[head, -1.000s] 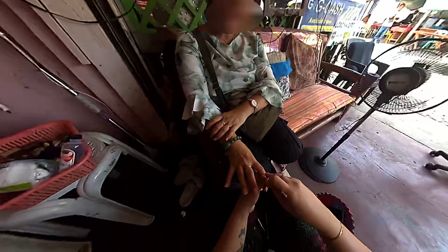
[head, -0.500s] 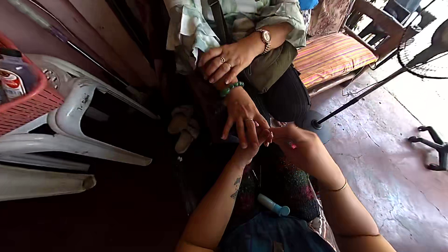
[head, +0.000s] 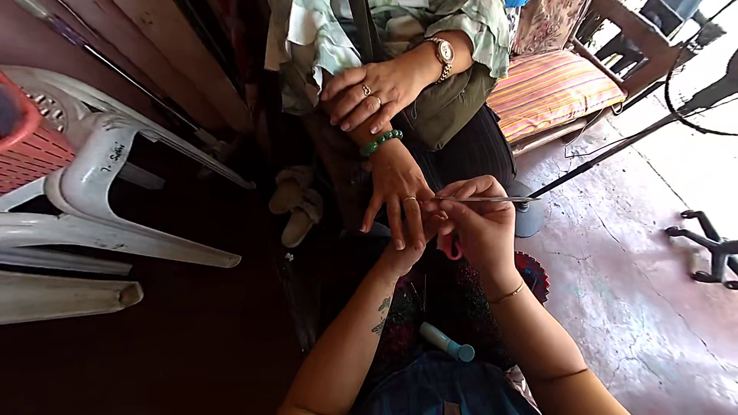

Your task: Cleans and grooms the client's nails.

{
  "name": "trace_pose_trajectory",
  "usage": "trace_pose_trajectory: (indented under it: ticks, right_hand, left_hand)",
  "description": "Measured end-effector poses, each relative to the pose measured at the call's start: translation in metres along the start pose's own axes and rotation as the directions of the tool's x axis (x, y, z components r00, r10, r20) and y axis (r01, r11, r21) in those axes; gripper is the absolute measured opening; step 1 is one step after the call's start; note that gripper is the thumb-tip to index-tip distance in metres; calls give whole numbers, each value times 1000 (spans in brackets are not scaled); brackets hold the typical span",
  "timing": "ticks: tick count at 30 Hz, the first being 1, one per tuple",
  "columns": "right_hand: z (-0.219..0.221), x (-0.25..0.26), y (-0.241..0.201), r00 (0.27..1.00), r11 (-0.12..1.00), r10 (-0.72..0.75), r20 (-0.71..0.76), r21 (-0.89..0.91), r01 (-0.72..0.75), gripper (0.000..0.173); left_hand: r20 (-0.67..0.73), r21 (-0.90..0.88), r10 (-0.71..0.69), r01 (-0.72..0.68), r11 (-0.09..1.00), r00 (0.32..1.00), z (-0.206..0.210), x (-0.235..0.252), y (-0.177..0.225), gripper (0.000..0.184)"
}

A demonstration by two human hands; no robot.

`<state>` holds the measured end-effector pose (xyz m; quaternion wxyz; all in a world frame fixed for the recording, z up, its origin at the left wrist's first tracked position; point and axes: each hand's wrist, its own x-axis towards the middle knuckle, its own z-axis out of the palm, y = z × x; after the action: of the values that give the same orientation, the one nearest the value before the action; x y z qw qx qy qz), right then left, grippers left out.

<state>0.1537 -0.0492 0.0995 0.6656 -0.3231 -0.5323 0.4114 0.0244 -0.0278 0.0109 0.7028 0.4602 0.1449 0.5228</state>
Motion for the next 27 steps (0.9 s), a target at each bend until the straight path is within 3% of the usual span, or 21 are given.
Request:
trace_pose_trajectory:
  ticks: [3, 7, 27]
  right_hand:
    - [-25, 0, 3, 997, 993, 10, -71, -117, -18, 16]
    - [-38, -24, -9, 1000, 960, -17, 26, -278, 23, 19]
    - [-35, -49, 4, 933, 763, -286, 218, -537, 359, 12]
  left_hand:
    - [78, 0, 31, -31, 1000, 996, 1, 4, -3, 30]
    - [116, -7, 30, -29, 1000, 993, -2, 4, -4, 31]
    - [77, 27, -19, 17, 999, 997, 0, 1, 1, 28]
